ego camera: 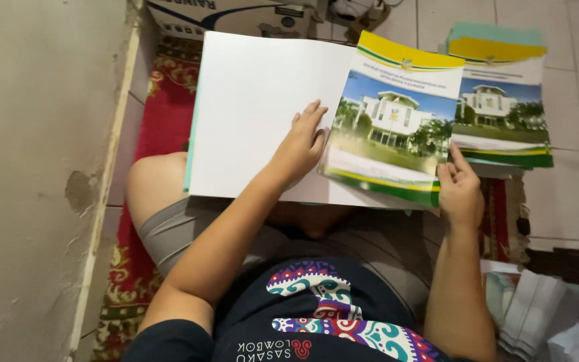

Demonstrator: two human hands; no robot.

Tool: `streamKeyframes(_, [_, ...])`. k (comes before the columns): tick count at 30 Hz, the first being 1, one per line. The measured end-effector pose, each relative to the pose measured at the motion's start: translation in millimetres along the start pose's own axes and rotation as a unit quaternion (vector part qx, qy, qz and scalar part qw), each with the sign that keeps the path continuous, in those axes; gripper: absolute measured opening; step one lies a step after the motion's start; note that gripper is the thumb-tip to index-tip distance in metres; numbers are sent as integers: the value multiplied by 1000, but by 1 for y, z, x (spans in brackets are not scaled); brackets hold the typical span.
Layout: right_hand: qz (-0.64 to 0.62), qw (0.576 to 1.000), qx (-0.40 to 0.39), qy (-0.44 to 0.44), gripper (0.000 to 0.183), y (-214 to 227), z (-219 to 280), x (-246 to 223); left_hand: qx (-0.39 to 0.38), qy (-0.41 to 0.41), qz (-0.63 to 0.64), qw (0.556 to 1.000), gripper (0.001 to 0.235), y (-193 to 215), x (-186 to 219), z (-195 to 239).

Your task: The person sits on the floor and repeatedly inserts printed cover sheets into a book. They pick a cover from a stack, place it inside the open book, smooth the pages, and repeat the process with additional covers.

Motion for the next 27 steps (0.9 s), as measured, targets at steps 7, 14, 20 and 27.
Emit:
streamKeyframes(7, [-110, 988, -43, 103, 52, -33, -8, 10, -4, -157, -209, 965, 58, 15, -9, -24])
streamKeyframes(14, [-75, 993, -70, 66, 51, -31, -6, -16, -54, -149, -192, 969, 56, 25, -7, -21])
streamKeyframes(20, [178, 964, -2, 198, 37, -22, 6, -45, -52, -137, -210, 967, 66, 22, -6, -20])
streamKeyframes(27, [202, 889, 1, 410, 41, -104, 30, -146, -56, -149, -218, 963, 61, 24, 3, -22])
Point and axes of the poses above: each hand's wrist, its own z-axis away from the middle knuckle, its own y-axis out of the back of the hand, x = y × z, the point moved 10 cm from there along -z, towards the middle knuckle, and after that the axes turned 10 degrees about -z, right-handed, at the moved point
